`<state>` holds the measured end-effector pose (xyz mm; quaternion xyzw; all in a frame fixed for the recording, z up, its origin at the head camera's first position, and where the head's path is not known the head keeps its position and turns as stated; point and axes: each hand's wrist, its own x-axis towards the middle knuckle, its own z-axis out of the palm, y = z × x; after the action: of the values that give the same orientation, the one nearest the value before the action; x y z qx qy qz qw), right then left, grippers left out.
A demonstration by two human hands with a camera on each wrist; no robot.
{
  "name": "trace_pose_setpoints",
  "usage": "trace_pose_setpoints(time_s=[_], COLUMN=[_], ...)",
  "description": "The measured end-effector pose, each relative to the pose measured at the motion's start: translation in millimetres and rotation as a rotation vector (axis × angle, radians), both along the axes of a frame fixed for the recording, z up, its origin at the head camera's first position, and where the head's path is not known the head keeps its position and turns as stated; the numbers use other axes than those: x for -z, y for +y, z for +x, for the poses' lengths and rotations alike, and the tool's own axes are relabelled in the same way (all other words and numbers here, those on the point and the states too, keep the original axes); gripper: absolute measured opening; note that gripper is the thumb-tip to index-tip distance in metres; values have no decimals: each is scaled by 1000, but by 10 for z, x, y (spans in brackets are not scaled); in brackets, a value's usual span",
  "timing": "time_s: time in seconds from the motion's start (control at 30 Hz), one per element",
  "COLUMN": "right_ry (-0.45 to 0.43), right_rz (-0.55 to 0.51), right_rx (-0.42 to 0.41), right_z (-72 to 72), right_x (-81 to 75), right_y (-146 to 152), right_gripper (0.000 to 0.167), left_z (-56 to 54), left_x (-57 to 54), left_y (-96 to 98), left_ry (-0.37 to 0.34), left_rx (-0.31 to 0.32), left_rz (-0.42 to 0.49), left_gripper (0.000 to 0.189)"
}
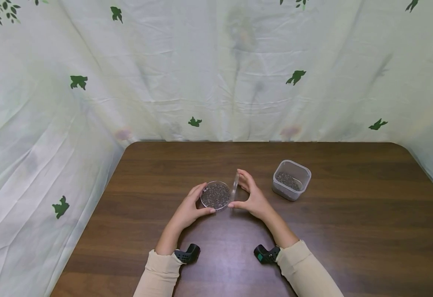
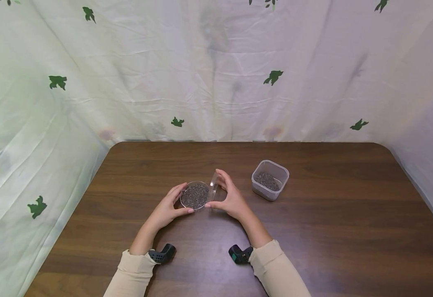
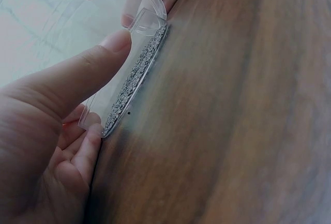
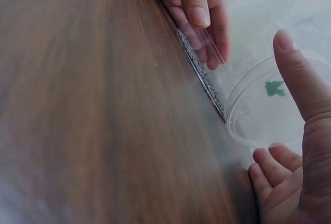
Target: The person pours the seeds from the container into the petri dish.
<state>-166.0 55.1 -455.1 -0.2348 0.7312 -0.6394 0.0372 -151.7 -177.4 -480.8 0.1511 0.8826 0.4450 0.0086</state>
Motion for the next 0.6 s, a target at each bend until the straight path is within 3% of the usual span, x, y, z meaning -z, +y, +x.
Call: trace_pose_setpoints(time_s=[0.27,0.6], right_ry=[0,65], right_rz=[41,53], right_rx=[2,1], right_z=[-10,-32], right_x=[0,7], right_y=[-9,-36], right_gripper=[96,95], left_z=[-1,5], left_x=[1,-17], left_y=[4,0], left_ry=[0,-5], left_rx=[1,2], left_rz=[0,-13], left_gripper=[87,87])
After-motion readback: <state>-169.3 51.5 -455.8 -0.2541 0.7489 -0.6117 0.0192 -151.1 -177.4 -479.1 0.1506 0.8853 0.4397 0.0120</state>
